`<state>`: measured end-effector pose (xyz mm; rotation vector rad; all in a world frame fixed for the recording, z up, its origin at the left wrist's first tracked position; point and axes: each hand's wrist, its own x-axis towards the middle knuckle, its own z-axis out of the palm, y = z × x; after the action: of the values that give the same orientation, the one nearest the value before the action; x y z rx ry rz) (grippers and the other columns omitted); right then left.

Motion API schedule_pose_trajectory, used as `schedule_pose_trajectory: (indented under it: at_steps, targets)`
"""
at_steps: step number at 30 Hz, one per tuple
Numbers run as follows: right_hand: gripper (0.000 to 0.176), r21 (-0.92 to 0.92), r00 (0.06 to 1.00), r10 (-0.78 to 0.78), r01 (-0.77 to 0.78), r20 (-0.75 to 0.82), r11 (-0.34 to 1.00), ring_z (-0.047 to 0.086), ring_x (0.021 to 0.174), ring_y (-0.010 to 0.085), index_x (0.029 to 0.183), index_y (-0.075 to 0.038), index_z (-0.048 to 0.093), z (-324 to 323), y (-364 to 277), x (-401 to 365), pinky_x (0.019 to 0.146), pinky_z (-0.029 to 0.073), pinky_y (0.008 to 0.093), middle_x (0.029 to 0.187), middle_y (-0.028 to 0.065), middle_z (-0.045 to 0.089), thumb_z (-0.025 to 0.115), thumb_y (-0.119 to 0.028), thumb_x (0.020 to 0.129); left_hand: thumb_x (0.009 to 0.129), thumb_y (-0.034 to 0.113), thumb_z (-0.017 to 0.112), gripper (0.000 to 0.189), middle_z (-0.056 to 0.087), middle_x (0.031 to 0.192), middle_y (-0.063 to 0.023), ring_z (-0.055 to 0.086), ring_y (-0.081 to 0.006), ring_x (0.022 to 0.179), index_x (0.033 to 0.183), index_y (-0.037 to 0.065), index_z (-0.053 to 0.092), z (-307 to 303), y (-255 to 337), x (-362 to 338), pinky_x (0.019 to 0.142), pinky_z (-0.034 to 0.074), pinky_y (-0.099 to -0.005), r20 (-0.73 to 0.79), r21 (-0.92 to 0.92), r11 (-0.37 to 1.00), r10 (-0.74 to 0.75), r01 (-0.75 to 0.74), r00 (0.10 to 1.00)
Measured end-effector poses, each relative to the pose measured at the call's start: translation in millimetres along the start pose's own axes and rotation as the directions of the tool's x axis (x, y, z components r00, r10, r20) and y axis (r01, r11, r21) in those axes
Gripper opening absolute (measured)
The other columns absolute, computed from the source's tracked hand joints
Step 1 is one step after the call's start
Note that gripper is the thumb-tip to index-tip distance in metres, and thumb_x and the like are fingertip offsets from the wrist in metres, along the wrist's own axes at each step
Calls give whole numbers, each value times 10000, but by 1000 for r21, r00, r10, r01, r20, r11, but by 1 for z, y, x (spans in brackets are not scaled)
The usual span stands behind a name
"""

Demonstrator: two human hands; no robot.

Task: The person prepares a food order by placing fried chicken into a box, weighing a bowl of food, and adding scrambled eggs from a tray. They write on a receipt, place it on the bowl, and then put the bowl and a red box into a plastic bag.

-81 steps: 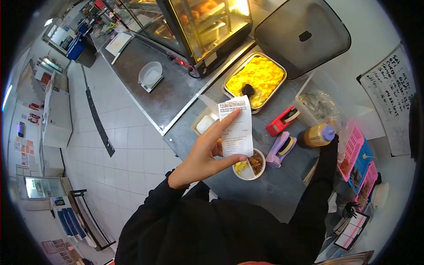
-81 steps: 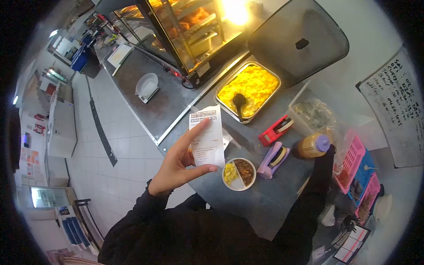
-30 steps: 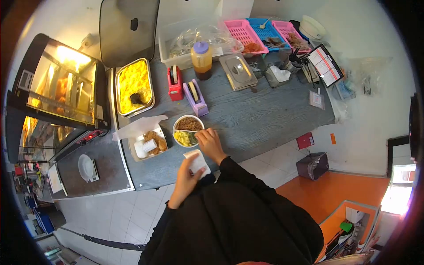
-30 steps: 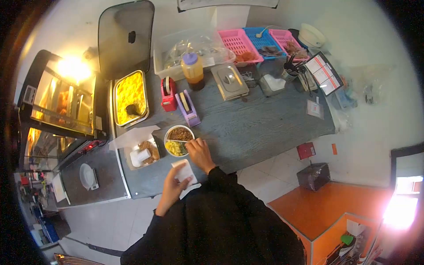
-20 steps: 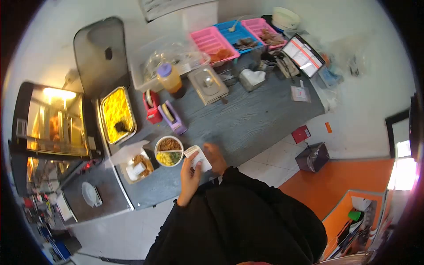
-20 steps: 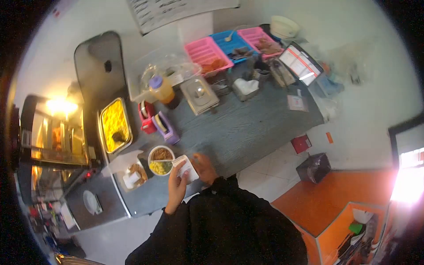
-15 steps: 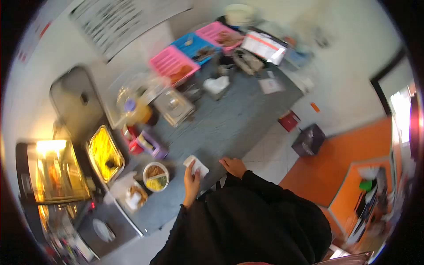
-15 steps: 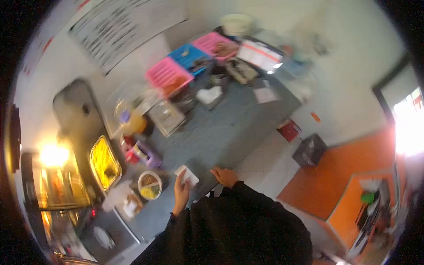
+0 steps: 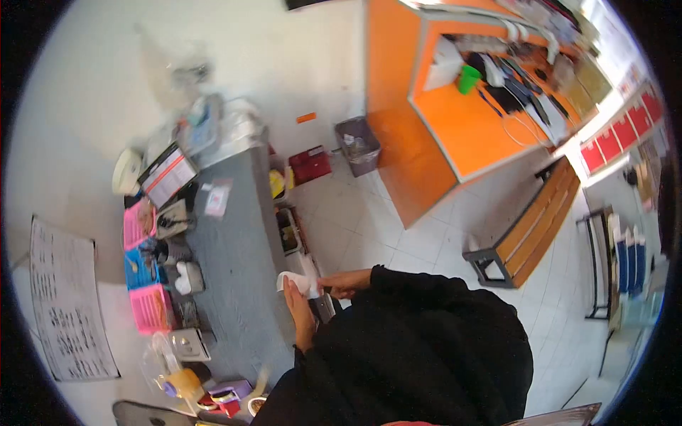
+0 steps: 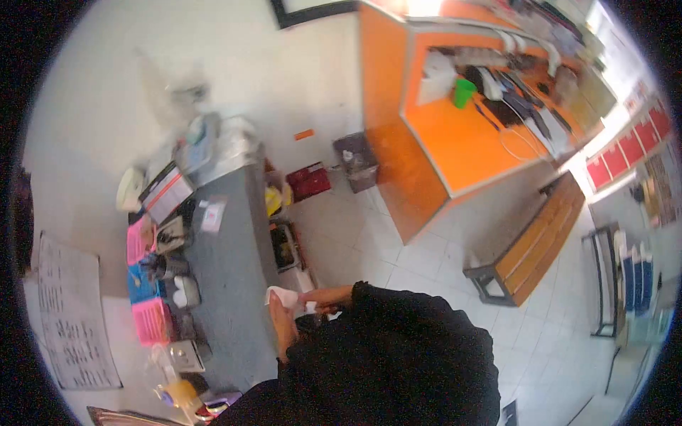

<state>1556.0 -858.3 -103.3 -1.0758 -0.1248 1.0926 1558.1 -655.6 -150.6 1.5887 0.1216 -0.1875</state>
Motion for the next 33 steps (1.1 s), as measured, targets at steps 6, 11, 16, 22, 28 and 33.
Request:
schedule_pose_trajectory:
  at_steps: [6, 11, 16, 22, 28, 33]
  targets:
    - [574, -31, 999, -38, 37, -35, 999, 298, 356, 30, 1172, -204, 398, 1, 32, -79, 329, 200, 200, 480, -57, 363, 239, -678, 890, 950, 516, 311, 650, 434, 1315, -117, 472, -229, 1133, 1382, 31, 305, 104, 34, -14, 999, 364, -352, 519, -449, 675, -336, 585, 786]
    - [462, -84, 998, 44, -47, -42, 995, 325, 443, 62, 1048, -212, 471, -15, 31, -172, 372, 244, 226, 571, -34, 385, 383, -636, 886, 933, 527, 346, 656, 436, 1318, -147, 455, -279, 1171, 1371, 39, 320, 186, 42, -59, 1031, 341, -390, 637, -441, 510, -401, 738, 658]
    - [474, -382, 959, 239, -279, -150, 881, 459, 525, 102, 950, -90, 585, -74, 46, -219, 432, 391, 267, 673, 14, 512, 420, -533, 918, 948, 415, 410, 569, 443, 1318, -143, 454, -283, 1178, 1350, 19, 344, 221, 53, -34, 1029, 346, -407, 520, -588, 438, -440, 680, 733]
    - [200, -683, 323, -665, 71, -673, 726, 548, 618, 148, 907, -35, 599, -252, 8, -347, 577, 469, 312, 735, 26, 607, 575, -221, 839, 941, 338, 446, 502, 467, 1290, -159, 463, -285, 1179, 1303, -5, 391, 253, 57, 20, 999, 387, -421, 309, -623, 639, -329, 452, 892]
    - [238, -514, -380, -767, -579, -517, 633, 557, 891, 326, 1030, -2, 549, -418, -33, -469, 753, 468, 381, 991, 185, 561, 534, -62, 800, 931, 252, 446, 383, 501, 1215, -137, 487, -278, 1126, 1214, -5, 466, 312, -1, 46, 978, 404, -454, 397, -515, 636, -417, 574, 818]
    - [342, -108, -399, -714, -828, -575, 550, 467, 1084, 332, 1127, -40, 512, -482, -48, -514, 806, 455, 460, 1259, 121, 430, 547, -166, 811, 937, 240, 438, 393, 487, 1218, -109, 461, -259, 1131, 1245, -2, 469, 390, 42, 42, 999, 381, -446, 371, -527, 556, -530, 643, 762]
